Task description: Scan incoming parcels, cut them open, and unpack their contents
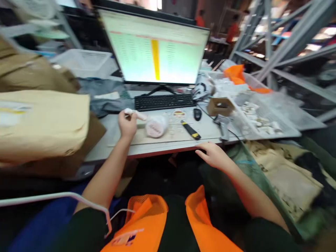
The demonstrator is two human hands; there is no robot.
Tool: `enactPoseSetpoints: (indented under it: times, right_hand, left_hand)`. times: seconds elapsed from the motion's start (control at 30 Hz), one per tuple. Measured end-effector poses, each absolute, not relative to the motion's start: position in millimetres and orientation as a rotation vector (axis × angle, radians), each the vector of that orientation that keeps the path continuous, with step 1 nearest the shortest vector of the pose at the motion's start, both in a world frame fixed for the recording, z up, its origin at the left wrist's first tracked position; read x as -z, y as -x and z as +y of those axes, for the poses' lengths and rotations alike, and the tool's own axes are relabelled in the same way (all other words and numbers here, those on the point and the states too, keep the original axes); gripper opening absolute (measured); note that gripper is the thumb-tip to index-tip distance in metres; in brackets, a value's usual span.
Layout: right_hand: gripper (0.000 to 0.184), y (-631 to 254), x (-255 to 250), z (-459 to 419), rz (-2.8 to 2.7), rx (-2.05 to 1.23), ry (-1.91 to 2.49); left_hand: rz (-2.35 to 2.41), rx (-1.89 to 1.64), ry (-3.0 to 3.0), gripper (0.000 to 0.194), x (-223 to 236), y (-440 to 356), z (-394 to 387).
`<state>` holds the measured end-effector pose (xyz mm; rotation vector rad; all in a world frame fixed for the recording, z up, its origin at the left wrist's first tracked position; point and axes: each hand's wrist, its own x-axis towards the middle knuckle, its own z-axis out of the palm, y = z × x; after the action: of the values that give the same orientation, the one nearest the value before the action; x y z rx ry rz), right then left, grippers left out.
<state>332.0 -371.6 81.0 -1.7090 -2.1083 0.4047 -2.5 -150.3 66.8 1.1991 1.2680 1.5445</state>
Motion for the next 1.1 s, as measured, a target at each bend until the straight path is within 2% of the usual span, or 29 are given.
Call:
enactPoseSetpoints:
  times: [0.1, 0.17, 0.23, 0.4, 0.5, 0.67, 0.8, 0.9, 0.97, 1.03, 1.1]
  right_hand:
    - [0.031, -293.1, -69.8, -330.7, -2.025, -0.476, 1.46]
    - [0.034, -266.9, -59.6, -298.2, -1.941, -0.517, 1.348]
    - [0.039, -242.2, -47.9, -259.9, -1.844, -0.52, 1.313]
    - [0.074, -201.9, -28.5, -178.8, -1.652, -0.689, 1.482]
    - [0.073, -197.1, -24.8, -164.9, -1.615, -0.81, 1.487]
    - [0.072, -202.6, -22.6, -180.5, -1.669, -0.698, 1.441]
    - [0.067, -245.7, -31.5, -218.2, -1.647, -0.473, 1.445]
    - [0.054, -319.0, -38.7, -259.2, -1.47, -0.042, 1.678]
    - [0.062, -375.3, -40.3, -281.9, -1.236, 0.223, 2.001]
    - [0.078, -424.3, -40.1, -293.1, -1.125, 0.164, 2.329]
    - [0.085, -459.1, -40.2, -291.7, -1.104, 0.008, 2.539]
  left_hand:
    - [1.369, -1.788, -1.06, 0.017, -56.2, 44.6, -156.2]
    - [1.29, -1.778, -0.821, 0.009, -52.0, 48.5, -157.0]
    - [1.199, -1.655, -0.587, 0.013, -48.5, 45.3, -158.5]
    - [1.121, -1.465, -0.553, 0.025, -38.6, 38.0, -173.7]
    - [1.083, -1.517, -0.603, 0.028, -38.6, 38.7, -183.9]
    - [0.835, -1.438, -0.558, 0.037, -57.7, 34.3, -194.9]
    - [0.681, -1.357, -0.378, 0.027, -70.8, 21.1, -204.1]
    - [0.774, -1.359, -0.365, 0.017, -69.7, 15.9, -211.1]
    - [0.758, -1.377, -0.385, 0.019, -66.7, 14.3, -213.4]
    - [0.708, -1.366, -0.368, 0.026, -65.6, 10.3, -213.2]
    - [0.715, -1.332, -0.335, 0.031, -67.9, 1.8, -211.6]
